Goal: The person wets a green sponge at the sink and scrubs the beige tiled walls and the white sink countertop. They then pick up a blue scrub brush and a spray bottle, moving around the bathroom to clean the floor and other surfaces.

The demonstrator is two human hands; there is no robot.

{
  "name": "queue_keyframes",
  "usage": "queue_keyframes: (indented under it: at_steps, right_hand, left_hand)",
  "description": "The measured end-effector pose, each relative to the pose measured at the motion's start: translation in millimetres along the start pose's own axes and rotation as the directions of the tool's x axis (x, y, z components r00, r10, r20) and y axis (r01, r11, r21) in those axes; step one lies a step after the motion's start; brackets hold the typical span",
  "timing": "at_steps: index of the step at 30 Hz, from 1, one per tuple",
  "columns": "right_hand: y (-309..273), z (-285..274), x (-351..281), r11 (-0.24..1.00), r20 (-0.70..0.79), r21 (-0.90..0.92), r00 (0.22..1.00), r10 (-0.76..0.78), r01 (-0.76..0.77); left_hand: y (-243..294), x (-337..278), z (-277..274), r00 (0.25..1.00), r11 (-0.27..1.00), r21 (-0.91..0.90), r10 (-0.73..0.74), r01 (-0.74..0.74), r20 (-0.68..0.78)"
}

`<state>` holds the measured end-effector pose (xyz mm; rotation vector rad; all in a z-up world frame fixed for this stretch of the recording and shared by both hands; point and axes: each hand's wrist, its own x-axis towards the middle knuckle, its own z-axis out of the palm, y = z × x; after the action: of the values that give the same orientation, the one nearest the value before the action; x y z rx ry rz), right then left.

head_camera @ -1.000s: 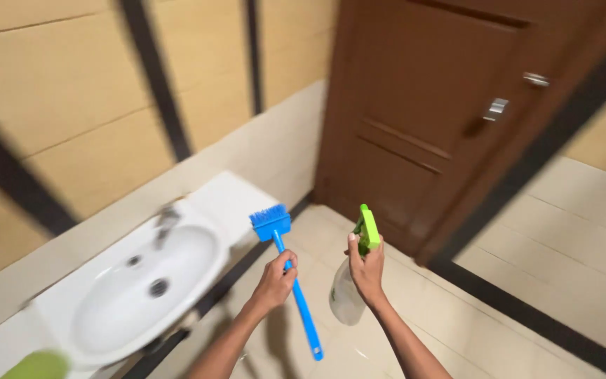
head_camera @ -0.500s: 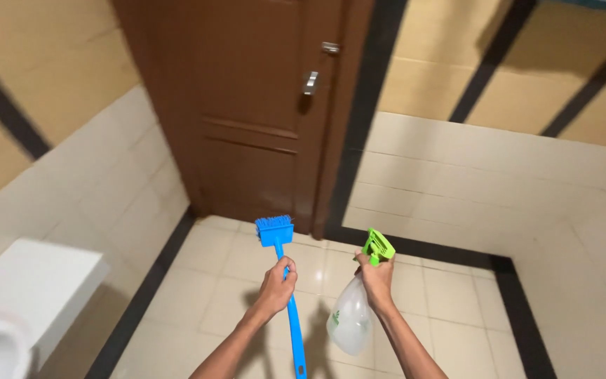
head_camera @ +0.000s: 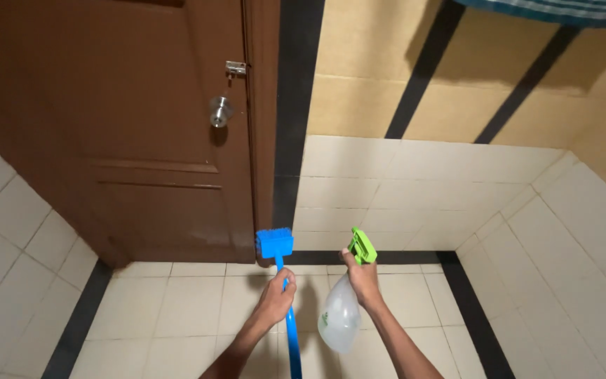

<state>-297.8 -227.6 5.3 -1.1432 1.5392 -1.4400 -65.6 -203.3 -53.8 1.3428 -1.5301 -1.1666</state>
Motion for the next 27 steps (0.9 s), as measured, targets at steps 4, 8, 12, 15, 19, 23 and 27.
queue_keyframes:
  at_steps: [4, 8, 12, 15, 19, 23, 27]
  right_hand:
    - [-8, 31, 69, 0.999, -0.012, 0.04, 0.999, 0.03, -0.029]
    - [8, 41, 100, 0.995, -0.029, -0.036, 0.996, 0.088, -0.089]
    - [6, 48, 154, 0.986, 0.035, -0.034, 0.986, -0.161, 0.162]
    - [14, 48, 169, 0.99, 0.048, -0.064, 0.991, -0.125, 0.128]
    - [27, 47, 207, 0.995, 0.032, -0.095, 0.999, 0.037, -0.033]
    - [54, 43, 242, 0.972, 0.096, -0.095, 0.974, -0.206, 0.215]
    - [69, 41, 263, 0.975, 0.166, -0.021, 0.962, -0.216, 0.223]
  left_hand:
    - [-22, 84, -7, 0.999, 0.999, -0.003, 0.042, -0.042, -0.024]
    - [18, 103, -24, 0.998, 0.998, -0.052, 0.026, -0.028, -0.052]
    - [-9, 145, -13, 1.0, 0.982, -0.188, -0.028, 0.026, -0.01]
    - [-15, 155, -6, 0.987, 0.992, -0.057, 0.109, -0.116, -0.116]
    - [15, 169, 2, 0.937, 0.928, 0.265, 0.309, -0.26, -0.164]
    - [40, 178, 18, 0.982, 0.994, 0.001, -0.106, 0.108, -0.156]
    - [54, 190, 35, 0.959, 0.984, 0.075, -0.139, 0.163, -0.249]
